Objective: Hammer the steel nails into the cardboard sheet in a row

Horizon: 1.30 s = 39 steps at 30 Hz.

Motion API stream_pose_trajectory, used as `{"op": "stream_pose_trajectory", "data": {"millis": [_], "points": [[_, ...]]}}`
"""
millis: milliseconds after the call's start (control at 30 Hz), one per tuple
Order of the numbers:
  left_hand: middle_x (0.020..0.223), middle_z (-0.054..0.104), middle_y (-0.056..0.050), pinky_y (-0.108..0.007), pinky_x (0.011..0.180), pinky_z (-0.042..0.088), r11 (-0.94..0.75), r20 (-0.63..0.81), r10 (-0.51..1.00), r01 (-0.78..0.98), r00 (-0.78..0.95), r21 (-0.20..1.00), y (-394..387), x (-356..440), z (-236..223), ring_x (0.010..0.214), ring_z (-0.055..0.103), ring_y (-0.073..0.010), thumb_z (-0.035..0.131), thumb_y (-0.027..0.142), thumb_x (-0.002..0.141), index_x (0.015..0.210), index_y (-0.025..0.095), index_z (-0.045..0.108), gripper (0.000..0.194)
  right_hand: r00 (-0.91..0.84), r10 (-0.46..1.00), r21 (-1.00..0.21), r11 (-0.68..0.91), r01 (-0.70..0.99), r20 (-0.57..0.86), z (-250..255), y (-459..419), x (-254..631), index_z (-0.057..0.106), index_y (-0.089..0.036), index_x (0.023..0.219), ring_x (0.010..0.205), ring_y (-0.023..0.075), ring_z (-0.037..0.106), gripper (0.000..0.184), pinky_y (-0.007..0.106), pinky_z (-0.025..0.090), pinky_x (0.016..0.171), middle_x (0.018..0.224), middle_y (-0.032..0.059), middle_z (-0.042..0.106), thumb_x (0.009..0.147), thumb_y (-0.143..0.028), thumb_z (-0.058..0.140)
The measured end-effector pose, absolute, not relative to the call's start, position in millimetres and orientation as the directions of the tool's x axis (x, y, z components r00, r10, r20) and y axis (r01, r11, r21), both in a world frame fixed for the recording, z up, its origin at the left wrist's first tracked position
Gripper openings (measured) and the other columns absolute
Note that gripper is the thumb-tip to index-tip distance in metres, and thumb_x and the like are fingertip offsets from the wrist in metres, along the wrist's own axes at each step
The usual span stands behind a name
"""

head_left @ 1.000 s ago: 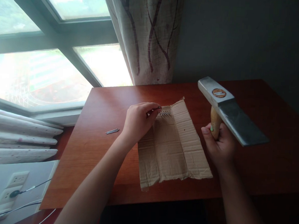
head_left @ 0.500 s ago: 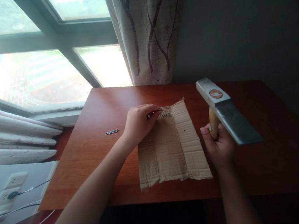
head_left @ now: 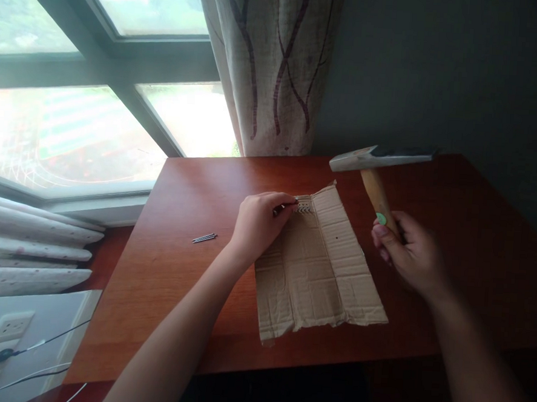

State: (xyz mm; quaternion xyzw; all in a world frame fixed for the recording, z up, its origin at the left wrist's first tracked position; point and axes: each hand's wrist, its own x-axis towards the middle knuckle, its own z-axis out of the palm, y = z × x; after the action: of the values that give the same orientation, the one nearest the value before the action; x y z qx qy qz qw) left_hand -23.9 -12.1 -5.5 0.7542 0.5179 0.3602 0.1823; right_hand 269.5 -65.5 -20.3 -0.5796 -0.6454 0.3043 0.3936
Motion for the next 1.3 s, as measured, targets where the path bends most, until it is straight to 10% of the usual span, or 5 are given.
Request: {"op": "stream_pose_trajectory", "data": {"millis": [467,1300], "points": [[0.086,0.081,-0.002,-0.029,0.068,0.051,-0.397,0.339,0.915,0.648,0.22,0.65,-9.6,-24.3,-6.4,0.072,0.072,-0.0188,0.071,0.021,0.091,0.095,0.025,0.082,0.012,-0.443,0.896,-0.365,0.42,0.831,0.023,96.0,-41.2,268.1,0.066,-0.026,0.089,0.051,0.0182,0.056,0.053,0.033,0.037,0.054,0.061,0.0,0.061,0.098,-0.073,0.043],[0.088,0.082,-0.002,-0.03,0.066,0.051,-0.404,0.346,0.911,0.658,0.225,0.636,-10.1,-23.6,-6.3,0.074,0.073,-0.0202,0.07,0.022,0.092,0.094,0.026,0.081,0.012,-0.431,0.902,-0.353,0.404,0.844,0.002,91.4,-39.6,260.3,0.064,-0.025,0.089,0.051,0.0185,0.054,0.053,0.033,0.035,0.054,0.061,0.0,0.059,0.099,-0.072,0.04]]}}
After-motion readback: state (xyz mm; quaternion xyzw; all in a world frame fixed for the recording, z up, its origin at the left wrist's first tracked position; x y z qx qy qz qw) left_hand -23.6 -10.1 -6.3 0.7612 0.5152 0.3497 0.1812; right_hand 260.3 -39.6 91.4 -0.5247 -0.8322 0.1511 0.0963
